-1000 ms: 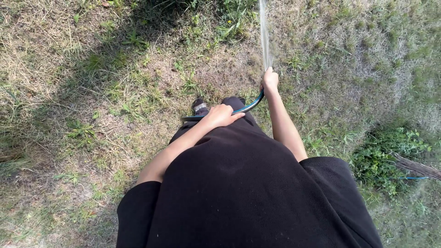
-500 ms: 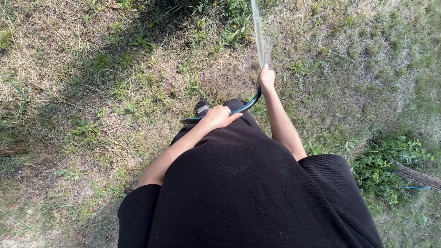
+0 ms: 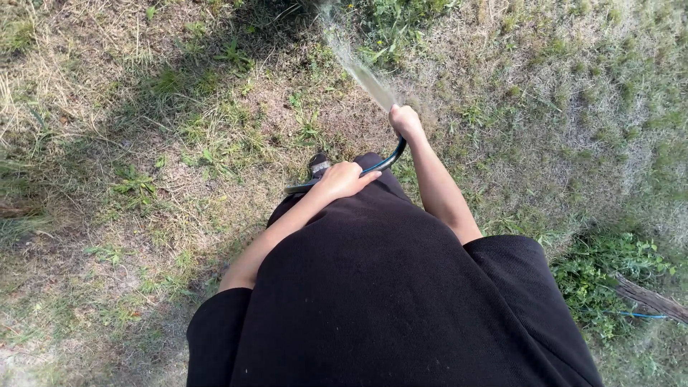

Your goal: The person walks across a grassy yard holding a garden hose and sprays water onto the ground, moving between spots near tree trunks and low vegetation. They occasionally reposition the hose and redirect the water stream to different areas of the yard.

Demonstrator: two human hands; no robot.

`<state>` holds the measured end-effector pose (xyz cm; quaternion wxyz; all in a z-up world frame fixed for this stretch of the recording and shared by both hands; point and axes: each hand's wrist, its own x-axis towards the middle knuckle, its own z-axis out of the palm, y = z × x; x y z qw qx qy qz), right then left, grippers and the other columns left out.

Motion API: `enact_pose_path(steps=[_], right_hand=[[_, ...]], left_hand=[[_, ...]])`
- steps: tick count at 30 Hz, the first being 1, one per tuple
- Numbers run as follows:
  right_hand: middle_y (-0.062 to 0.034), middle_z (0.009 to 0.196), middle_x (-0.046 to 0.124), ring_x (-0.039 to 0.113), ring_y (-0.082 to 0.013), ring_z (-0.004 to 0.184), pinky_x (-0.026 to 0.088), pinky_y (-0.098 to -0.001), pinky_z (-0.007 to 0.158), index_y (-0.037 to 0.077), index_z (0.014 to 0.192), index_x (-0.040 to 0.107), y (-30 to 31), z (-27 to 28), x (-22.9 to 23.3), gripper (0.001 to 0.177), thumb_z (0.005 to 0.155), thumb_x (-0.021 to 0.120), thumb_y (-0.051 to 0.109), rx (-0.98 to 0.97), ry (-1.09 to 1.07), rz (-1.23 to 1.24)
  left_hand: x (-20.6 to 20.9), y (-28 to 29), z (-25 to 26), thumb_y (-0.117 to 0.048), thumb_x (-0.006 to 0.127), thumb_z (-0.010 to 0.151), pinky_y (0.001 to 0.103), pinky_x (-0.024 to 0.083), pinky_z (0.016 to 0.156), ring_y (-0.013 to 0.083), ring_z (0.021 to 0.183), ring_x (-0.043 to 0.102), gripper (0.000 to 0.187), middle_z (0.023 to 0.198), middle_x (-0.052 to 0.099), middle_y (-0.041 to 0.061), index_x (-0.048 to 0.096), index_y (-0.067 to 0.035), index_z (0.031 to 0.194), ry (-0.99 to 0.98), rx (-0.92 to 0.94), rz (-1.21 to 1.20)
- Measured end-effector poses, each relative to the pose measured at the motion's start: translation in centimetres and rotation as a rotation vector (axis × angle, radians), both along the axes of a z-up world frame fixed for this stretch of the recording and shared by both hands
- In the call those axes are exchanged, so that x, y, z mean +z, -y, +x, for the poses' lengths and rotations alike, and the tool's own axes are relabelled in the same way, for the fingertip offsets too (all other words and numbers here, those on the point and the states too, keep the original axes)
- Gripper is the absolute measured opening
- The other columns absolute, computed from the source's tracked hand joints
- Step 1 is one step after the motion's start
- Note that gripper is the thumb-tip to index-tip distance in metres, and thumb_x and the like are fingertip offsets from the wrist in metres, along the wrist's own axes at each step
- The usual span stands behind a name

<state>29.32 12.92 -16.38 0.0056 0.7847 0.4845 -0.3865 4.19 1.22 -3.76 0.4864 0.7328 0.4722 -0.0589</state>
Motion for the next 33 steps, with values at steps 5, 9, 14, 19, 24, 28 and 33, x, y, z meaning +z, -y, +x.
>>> enact_pose_path(steps=[5, 9, 14, 19, 24, 28, 33], right_hand=[[-0.0178, 0.066, 0.069, 0.071, -0.0356, 0.065, 0.058, -0.0482, 0.072, -0.004, 0.080, 0.069, 1.0, 1.0, -1.0, 0.058, 0.101, 0.036, 0.037, -0.192, -0.012, 0.016], [-0.0184, 0.063, 0.068, 0.071, -0.0324, 0.062, 0.057, -0.0459, 0.071, -0.004, 0.078, 0.070, 2.4, 4.2, -2.3, 0.059, 0.101, 0.036, 0.039, -0.295, 0.023, 0.135], [-0.0172, 0.060, 0.066, 0.069, -0.0324, 0.057, 0.057, -0.0459, 0.065, -0.005, 0.074, 0.068, 4.6, 4.2, 0.9, 0.060, 0.100, 0.038, 0.040, -0.384, -0.013, 0.105], [-0.0177, 0.058, 0.064, 0.067, -0.0335, 0.054, 0.056, -0.0460, 0.063, -0.006, 0.072, 0.068, 5.5, 5.3, 0.0, 0.059, 0.100, 0.039, 0.036, -0.357, -0.045, 0.041], [-0.0216, 0.062, 0.066, 0.070, -0.0349, 0.061, 0.056, -0.0454, 0.067, -0.009, 0.078, 0.069, 4.1, 5.3, -0.8, 0.062, 0.102, 0.042, 0.041, -0.277, 0.011, 0.055], [-0.0238, 0.066, 0.068, 0.073, -0.0359, 0.066, 0.057, -0.0455, 0.069, -0.011, 0.083, 0.069, 2.3, 3.1, 2.3, 0.062, 0.102, 0.045, 0.043, -0.295, 0.036, 0.130], [-0.0245, 0.072, 0.070, 0.074, -0.0371, 0.070, 0.058, -0.0473, 0.067, -0.010, 0.088, 0.070, 0.3, 1.1, 4.4, 0.060, 0.100, 0.048, 0.045, -0.313, 0.049, 0.261]], left_hand=[[-0.7, 0.0, 0.1, -0.074, 0.048, 0.093, 0.048, 0.055, 0.064, 0.0350, 0.066, 0.072, 0.082, 0.065, 0.068, 0.019, 0.070, 0.000, 0.068, 0.018, 0.012, 0.021], [-0.9, -0.4, 0.6, -0.077, 0.050, 0.090, 0.048, 0.055, 0.064, 0.0355, 0.066, 0.071, 0.082, 0.065, 0.068, 0.018, 0.072, 0.000, 0.069, 0.025, -0.033, 0.050], [-1.3, -0.2, 1.5, -0.078, 0.049, 0.090, 0.048, 0.056, 0.065, 0.0352, 0.065, 0.071, 0.084, 0.065, 0.069, 0.018, 0.072, 0.000, 0.068, 0.041, -0.093, 0.046], [-1.5, 0.0, 2.2, -0.079, 0.048, 0.090, 0.048, 0.056, 0.065, 0.0346, 0.064, 0.071, 0.086, 0.064, 0.069, 0.017, 0.072, 0.001, 0.067, 0.042, -0.139, 0.029], [-0.3, 0.2, 1.7, -0.077, 0.049, 0.092, 0.048, 0.057, 0.067, 0.0355, 0.065, 0.072, 0.085, 0.063, 0.068, 0.018, 0.072, 0.001, 0.066, 0.046, -0.140, 0.063], [0.5, 0.2, 1.1, -0.075, 0.050, 0.091, 0.049, 0.058, 0.067, 0.0369, 0.067, 0.072, 0.082, 0.064, 0.068, 0.019, 0.072, 0.001, 0.068, 0.044, -0.096, 0.064], [0.4, 0.4, 0.4, -0.073, 0.051, 0.093, 0.051, 0.056, 0.070, 0.0407, 0.073, 0.072, 0.079, 0.069, 0.069, 0.023, 0.072, 0.001, 0.072, 0.060, -0.006, 0.077]])
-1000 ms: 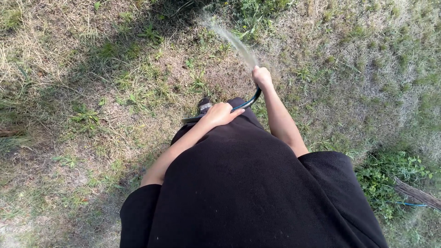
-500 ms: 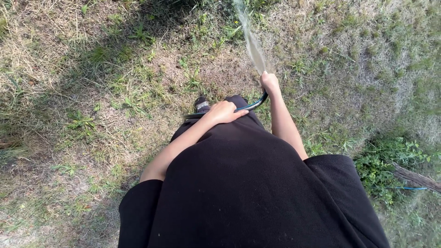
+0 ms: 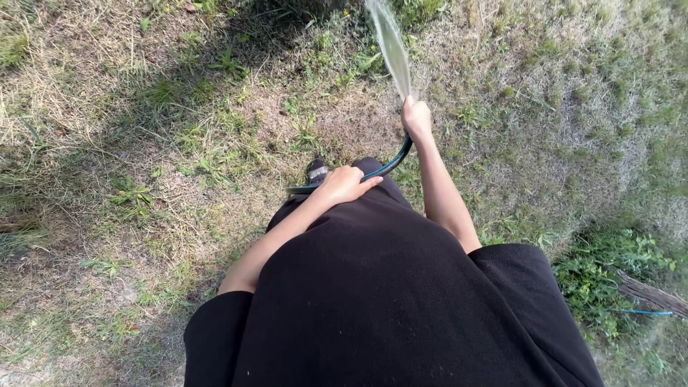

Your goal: The person walks across a grassy yard holding a garden hose and sprays water onto the ground, moving between spots near tree trunks and low vegetation. They occasionally reposition the hose and redirect the water stream to different areas of the yard.

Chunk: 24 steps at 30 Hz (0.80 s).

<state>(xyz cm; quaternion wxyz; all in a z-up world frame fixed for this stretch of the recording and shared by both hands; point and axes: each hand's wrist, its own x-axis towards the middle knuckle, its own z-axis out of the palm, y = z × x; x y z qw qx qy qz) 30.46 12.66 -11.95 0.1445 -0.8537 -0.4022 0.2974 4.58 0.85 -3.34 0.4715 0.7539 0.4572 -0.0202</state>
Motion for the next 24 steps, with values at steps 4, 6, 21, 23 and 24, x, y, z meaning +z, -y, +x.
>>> enact_pose_path(steps=[4, 6, 21, 23, 24], right_hand=[[-0.0236, 0.072, 0.070, 0.073, -0.0358, 0.070, 0.056, -0.0467, 0.066, -0.008, 0.088, 0.072, -1.6, 0.2, -1.7, 0.060, 0.101, 0.048, 0.046, 0.041, 0.049, 0.080], [-0.0194, 0.070, 0.070, 0.071, -0.0303, 0.065, 0.056, -0.0439, 0.062, -0.005, 0.085, 0.072, -2.4, -0.5, 0.0, 0.059, 0.104, 0.045, 0.044, 0.035, -0.002, 0.130], [-0.0095, 0.063, 0.068, 0.066, -0.0214, 0.052, 0.054, -0.0394, 0.050, 0.000, 0.076, 0.068, -5.9, -5.5, 3.9, 0.055, 0.107, 0.042, 0.038, 0.182, -0.085, 0.210], [-0.0090, 0.062, 0.068, 0.066, -0.0213, 0.051, 0.054, -0.0396, 0.050, 0.000, 0.075, 0.068, -6.4, -6.6, 4.5, 0.055, 0.106, 0.042, 0.038, 0.212, -0.095, 0.211], [-0.0085, 0.061, 0.068, 0.065, -0.0212, 0.051, 0.054, -0.0398, 0.050, 0.001, 0.074, 0.068, -6.6, -7.2, 4.8, 0.055, 0.106, 0.042, 0.038, 0.239, -0.104, 0.214]], left_hand=[[0.4, 0.0, -0.5, -0.071, 0.050, 0.095, 0.051, 0.056, 0.070, 0.0407, 0.073, 0.072, 0.079, 0.069, 0.068, 0.023, 0.070, 0.001, 0.071, -0.013, 0.024, 0.011], [1.4, -0.3, -0.8, -0.069, 0.051, 0.095, 0.051, 0.055, 0.069, 0.0395, 0.070, 0.072, 0.078, 0.067, 0.068, 0.022, 0.068, 0.002, 0.069, -0.008, 0.054, -0.002], [2.4, 0.6, -2.8, -0.067, 0.050, 0.097, 0.050, 0.054, 0.068, 0.0376, 0.069, 0.071, 0.072, 0.066, 0.067, 0.020, 0.065, -0.001, 0.071, 0.041, 0.219, 0.030], [2.7, 0.7, -3.0, -0.067, 0.050, 0.097, 0.050, 0.055, 0.067, 0.0371, 0.068, 0.072, 0.072, 0.066, 0.068, 0.020, 0.065, -0.002, 0.072, 0.036, 0.245, 0.020], [2.7, 0.8, -3.2, -0.066, 0.050, 0.097, 0.049, 0.056, 0.066, 0.0365, 0.067, 0.072, 0.071, 0.065, 0.068, 0.019, 0.065, -0.002, 0.073, 0.032, 0.268, 0.012]])
